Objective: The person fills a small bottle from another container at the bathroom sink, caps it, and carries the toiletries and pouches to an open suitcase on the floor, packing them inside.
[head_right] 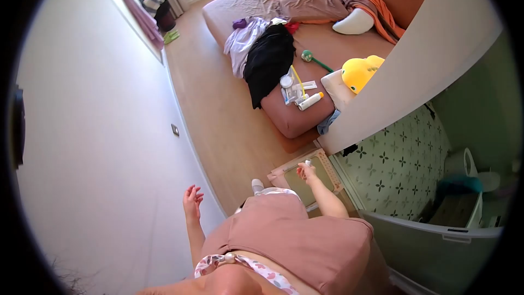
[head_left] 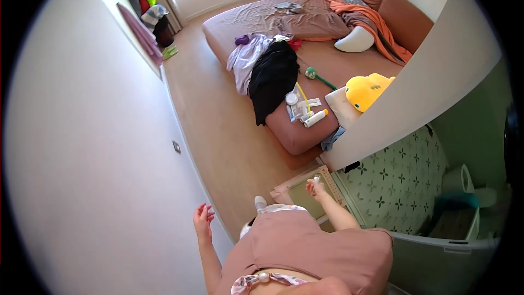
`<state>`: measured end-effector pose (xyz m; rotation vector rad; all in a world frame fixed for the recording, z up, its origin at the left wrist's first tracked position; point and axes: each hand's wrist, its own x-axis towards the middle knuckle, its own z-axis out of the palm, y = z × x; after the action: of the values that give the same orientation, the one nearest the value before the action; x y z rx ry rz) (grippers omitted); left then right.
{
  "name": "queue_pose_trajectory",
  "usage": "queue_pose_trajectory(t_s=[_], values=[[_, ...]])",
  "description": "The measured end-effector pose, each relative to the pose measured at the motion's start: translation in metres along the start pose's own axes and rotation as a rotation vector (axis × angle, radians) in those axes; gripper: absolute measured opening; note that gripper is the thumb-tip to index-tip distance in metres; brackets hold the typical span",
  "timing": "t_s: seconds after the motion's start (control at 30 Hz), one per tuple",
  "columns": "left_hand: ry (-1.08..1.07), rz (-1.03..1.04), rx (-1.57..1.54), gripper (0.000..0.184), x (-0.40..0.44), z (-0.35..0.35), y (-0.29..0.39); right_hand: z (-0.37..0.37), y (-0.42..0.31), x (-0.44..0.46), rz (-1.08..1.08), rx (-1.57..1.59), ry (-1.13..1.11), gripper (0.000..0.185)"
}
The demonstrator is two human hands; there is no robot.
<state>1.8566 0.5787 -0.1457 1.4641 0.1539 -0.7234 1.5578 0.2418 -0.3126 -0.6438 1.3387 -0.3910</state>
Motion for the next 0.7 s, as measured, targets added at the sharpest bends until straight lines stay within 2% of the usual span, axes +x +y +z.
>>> queue_pose_trajectory(t_s=[0.1,0.2,0.3,0.4,0.5,0.57,0.63,0.7], values=[[-0.077,0.076,0.153,0.028,0.082,0.030,0.033,0.019,-0.033,0.004,-0.089,0.063,0.012,0.018],[-0.208,0.042,0.240,0.029,0.159,0.071,0.055,0.029,-0.048,0.030,-0.182,0.147,0.104,0.016],[-0.363,0.042,0.372,0.033,0.234,0.136,0.086,0.047,-0.087,0.046,-0.171,0.261,0.179,0.020],[-0.565,0.071,0.467,0.038,0.309,0.213,0.101,0.069,-0.114,0.081,-0.258,0.463,0.273,0.025],[-0.794,0.122,0.549,0.042,0.391,0.295,0.106,0.099,-0.148,0.105,-0.245,0.365,0.436,0.028],[-0.939,0.144,0.620,0.044,0.430,0.352,0.101,0.112,-0.164,0.133,-0.223,0.364,0.447,0.026],[-1.054,0.179,0.797,0.050,0.440,0.412,0.106,0.128,-0.194,0.151,-0.192,0.376,0.491,0.024],[-1.183,0.221,0.929,0.055,0.460,0.461,0.086,0.138,-0.215,0.173,-0.245,0.268,0.515,0.031]])
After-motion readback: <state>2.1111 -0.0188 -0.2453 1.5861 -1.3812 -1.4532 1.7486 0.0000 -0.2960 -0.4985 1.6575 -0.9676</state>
